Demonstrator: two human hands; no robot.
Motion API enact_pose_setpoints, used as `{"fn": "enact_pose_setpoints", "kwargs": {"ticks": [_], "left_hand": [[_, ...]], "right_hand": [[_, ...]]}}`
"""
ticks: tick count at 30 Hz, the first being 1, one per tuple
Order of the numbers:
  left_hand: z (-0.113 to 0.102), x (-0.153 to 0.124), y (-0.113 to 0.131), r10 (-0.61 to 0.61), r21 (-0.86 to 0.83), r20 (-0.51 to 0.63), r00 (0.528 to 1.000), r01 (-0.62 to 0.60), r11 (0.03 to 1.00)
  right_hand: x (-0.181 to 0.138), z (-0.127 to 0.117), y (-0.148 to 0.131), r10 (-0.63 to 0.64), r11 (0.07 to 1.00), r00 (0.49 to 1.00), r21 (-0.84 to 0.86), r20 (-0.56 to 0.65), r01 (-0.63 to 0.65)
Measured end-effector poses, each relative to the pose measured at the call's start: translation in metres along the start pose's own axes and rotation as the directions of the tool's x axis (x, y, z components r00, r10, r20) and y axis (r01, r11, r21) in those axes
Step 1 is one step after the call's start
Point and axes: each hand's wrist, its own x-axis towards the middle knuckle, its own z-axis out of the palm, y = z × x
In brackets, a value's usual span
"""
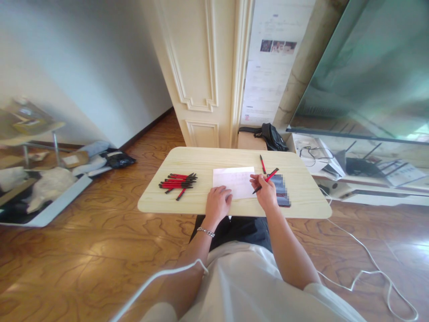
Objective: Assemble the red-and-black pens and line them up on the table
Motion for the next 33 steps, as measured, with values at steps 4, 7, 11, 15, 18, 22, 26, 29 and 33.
{"fn": "enact_pose_setpoints", "kwargs": {"ticks": [4,7,11,15,18,22,26,29,33], "left_hand": [[0.000,0.002,-0.003,0.007,-0.063,-0.038,0.999,-0.010,0.998],[-0.002,0.003,-0.004,0.004,-0.139,-0.086,0.996,-0.016,0.990],[-0.005,0.002,-0.005,-0.024,-0.220,-0.169,0.985,-0.014,0.975],[-0.007,-0.001,-0.003,-0.039,-0.263,-0.216,0.976,-0.019,0.965],[-0.012,-0.003,0.003,-0.044,-0.290,-0.219,0.975,-0.022,0.957],[-0.021,-0.007,0.021,-0.087,-0.364,-0.141,0.986,0.030,0.931],[-0.021,-0.011,0.044,-0.133,-0.600,0.130,0.983,0.185,0.778],[-0.011,-0.012,0.061,-0.146,-0.784,0.307,0.941,0.336,0.521],[0.000,-0.006,0.073,-0.261,-0.923,0.345,0.902,0.376,0.080]], "right_hand": [[0.001,0.006,-0.013,0.097,0.976,0.990,0.183,0.099,-0.114],[0.002,0.008,-0.024,0.186,0.946,0.966,0.233,0.179,-0.226],[0.001,0.007,-0.033,0.218,0.945,0.956,0.201,0.197,-0.257],[-0.001,0.005,-0.034,0.241,0.941,0.952,0.195,0.187,-0.276],[-0.001,0.005,-0.035,0.236,0.919,0.954,0.276,0.185,-0.281],[-0.001,0.013,-0.040,0.175,0.897,0.973,0.383,0.151,-0.221],[-0.008,0.028,-0.044,0.026,0.882,0.994,0.466,0.104,-0.072],[-0.022,0.040,-0.040,-0.050,0.879,0.995,0.477,0.086,0.003],[-0.045,0.044,-0.029,-0.001,0.910,0.994,0.411,0.107,-0.043]]}}
